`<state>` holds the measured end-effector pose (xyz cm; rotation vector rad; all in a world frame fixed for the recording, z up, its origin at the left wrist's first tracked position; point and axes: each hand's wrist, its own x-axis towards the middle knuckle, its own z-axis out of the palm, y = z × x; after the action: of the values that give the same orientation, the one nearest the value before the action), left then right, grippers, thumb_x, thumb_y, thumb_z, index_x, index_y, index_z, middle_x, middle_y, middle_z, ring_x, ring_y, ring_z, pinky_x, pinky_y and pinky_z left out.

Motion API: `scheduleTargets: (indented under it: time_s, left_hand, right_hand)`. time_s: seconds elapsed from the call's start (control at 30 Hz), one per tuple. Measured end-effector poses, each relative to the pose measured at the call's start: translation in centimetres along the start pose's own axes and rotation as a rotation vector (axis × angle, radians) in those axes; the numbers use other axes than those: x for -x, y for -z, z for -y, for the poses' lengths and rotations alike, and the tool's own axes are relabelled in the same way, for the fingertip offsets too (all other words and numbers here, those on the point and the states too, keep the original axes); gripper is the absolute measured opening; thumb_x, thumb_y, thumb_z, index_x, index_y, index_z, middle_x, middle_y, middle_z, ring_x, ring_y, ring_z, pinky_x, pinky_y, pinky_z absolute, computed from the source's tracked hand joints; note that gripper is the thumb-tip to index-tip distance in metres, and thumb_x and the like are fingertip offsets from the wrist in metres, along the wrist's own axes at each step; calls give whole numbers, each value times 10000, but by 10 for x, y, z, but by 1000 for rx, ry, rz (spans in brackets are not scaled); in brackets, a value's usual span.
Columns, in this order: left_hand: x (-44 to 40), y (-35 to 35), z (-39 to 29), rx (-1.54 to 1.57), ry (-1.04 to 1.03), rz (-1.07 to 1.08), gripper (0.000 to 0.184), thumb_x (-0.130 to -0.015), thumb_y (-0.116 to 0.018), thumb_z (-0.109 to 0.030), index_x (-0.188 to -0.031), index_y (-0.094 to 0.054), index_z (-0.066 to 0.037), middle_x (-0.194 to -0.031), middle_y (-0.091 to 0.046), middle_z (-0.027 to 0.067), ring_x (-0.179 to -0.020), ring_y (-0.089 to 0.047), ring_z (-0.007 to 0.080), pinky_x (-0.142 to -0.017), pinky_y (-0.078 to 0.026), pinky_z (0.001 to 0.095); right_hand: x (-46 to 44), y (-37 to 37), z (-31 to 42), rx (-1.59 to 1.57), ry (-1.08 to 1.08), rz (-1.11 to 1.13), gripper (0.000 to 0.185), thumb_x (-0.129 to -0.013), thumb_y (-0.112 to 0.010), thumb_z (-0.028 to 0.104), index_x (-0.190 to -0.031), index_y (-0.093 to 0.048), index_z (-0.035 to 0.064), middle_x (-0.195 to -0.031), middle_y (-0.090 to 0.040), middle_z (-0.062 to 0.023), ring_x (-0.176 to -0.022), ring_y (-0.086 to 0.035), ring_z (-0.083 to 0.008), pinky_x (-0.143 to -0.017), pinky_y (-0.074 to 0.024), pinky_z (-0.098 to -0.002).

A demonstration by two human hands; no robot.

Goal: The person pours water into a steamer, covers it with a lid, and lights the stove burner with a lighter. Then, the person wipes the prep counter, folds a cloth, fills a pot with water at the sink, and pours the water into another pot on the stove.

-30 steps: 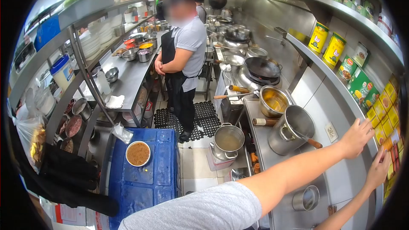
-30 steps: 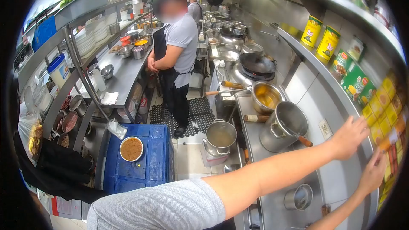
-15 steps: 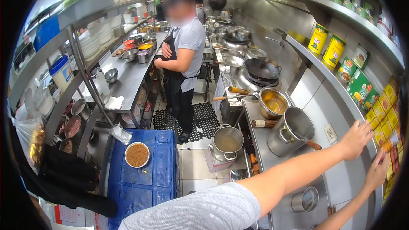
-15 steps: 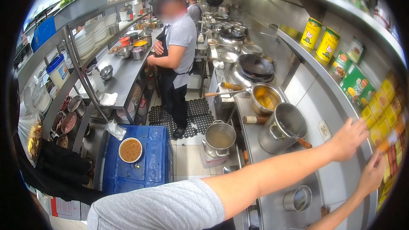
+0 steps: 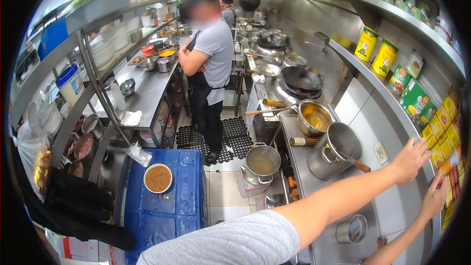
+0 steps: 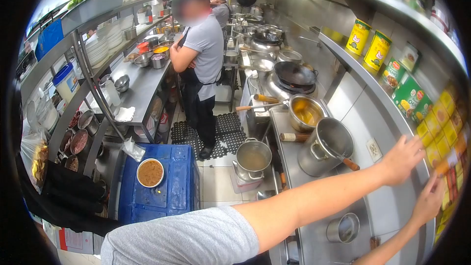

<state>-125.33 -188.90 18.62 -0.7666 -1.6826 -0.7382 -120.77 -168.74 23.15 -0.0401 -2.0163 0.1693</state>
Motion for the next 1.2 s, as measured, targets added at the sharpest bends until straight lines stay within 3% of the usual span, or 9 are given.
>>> scheduleTargets:
  time_s: [0.7,0.97,1.2]
  left_hand:
    - [1,-4,2,1,-15,-22,606,-674,-763,-115,-1238,-583,14,-1307,-546,226,-1361,-453,414,-1052,-356,532]
    - [0,-4,3,-1,-21,-32,584,-676,-766,-125,-1216,-592,14,-1272,-556,218,-1345,-457,400,-1036,-359,511]
    - [0,-3,3,-12,-30,-34,581,-677,-777,-137,-1208,-596,14,-1259,-563,212,-1344,-460,396,-1031,-358,499]
  right_hand:
    - [-1,-7,-7,-45,18,-26,461,-1077,-476,480,-954,-610,57,-930,-658,-98,-861,-639,-319,-720,-470,-455]
    - [0,-4,-4,-26,-5,-15,462,-1073,-475,494,-1057,-641,63,-990,-673,-105,-898,-647,-334,-744,-488,-447]
    - [-1,-12,-13,-70,13,-41,435,-1077,-492,469,-1013,-627,60,-935,-656,-87,-842,-638,-317,-725,-484,-436]
